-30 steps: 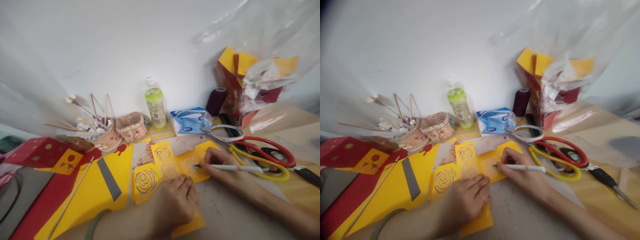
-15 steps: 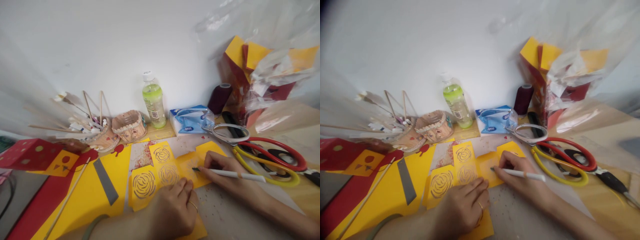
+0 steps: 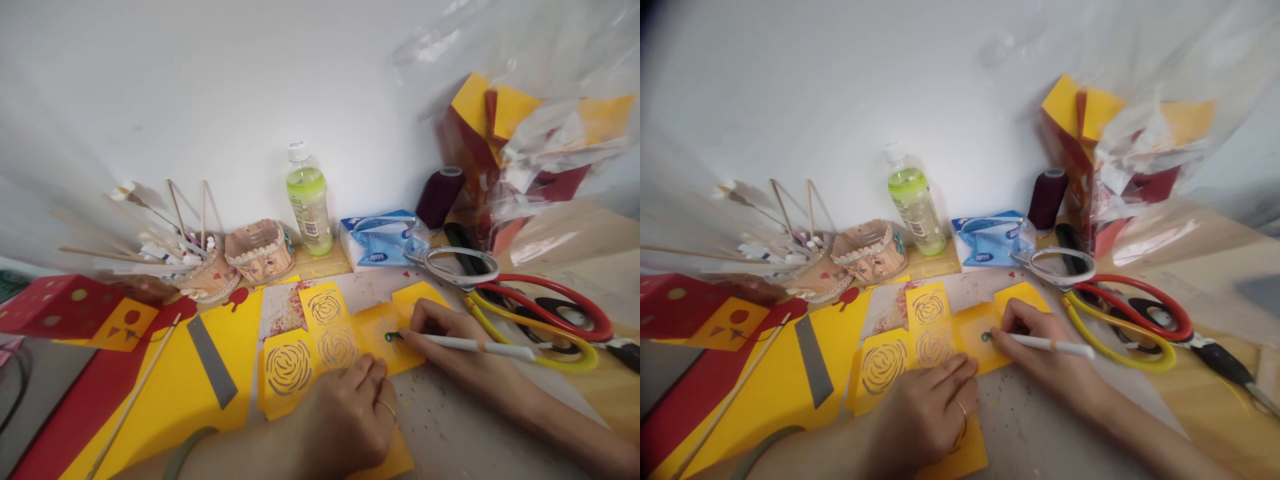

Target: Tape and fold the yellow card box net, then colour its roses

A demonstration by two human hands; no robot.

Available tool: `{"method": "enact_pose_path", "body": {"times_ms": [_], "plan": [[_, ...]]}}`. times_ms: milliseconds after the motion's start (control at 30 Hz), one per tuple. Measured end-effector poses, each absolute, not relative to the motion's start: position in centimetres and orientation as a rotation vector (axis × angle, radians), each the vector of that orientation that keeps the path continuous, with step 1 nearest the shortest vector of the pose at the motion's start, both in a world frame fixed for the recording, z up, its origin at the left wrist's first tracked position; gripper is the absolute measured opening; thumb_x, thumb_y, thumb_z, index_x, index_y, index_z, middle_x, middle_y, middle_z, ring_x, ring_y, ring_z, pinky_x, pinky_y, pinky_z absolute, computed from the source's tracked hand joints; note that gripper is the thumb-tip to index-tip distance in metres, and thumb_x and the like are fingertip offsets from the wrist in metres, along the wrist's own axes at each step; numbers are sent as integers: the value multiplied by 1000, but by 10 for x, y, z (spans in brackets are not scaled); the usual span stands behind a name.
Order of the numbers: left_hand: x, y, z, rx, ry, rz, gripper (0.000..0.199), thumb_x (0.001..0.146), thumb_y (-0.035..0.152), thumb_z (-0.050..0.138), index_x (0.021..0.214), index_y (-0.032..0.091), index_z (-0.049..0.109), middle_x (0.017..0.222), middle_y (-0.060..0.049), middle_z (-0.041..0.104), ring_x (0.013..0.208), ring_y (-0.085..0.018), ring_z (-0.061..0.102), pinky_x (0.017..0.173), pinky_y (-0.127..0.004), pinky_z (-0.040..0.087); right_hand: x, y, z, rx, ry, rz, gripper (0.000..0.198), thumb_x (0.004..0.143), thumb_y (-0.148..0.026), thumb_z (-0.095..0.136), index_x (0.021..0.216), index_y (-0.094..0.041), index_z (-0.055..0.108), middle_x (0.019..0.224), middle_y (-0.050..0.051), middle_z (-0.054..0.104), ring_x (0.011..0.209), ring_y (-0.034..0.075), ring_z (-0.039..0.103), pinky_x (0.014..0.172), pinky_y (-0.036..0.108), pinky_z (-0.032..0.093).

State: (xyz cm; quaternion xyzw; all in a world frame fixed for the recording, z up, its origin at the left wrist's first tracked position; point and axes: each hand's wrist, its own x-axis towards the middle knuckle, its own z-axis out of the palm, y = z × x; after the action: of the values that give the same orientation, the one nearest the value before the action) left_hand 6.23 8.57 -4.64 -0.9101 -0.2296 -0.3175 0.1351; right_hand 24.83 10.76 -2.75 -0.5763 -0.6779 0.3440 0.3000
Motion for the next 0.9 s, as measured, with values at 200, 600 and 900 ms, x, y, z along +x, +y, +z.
{"method": "enact_pose_path", "body": {"times_ms": [200,600,900], "plan": [[62,86,-45,-2642,-644,-904,28,83,7,37,76,6,63,80,-11,71,73,-22,68,48,-29,57,249,108,-29,-1506,-1793,940,23,78,-31,49,60,-21,40,57,-3,43,53,11,39,46,24,30],[62,86,-45,-2620,-656,-909,25,82,6,39,75,6,63,80,-12,71,72,-22,68,47,-28,56,249,109,-31,-1528,-1811,926,24,79,-31,49,60,-21,40,58,-3,44,55,11,41,47,24,30],[62,85,-44,-2625,-644,-908,28,82,5,36,74,6,63,80,-12,71,72,-22,68,47,-29,56,247,109,-28,-1541,-1812,929,23,78,-30,49,59,-20,40,57,-3,44,54,11,41,47,24,31]]}}
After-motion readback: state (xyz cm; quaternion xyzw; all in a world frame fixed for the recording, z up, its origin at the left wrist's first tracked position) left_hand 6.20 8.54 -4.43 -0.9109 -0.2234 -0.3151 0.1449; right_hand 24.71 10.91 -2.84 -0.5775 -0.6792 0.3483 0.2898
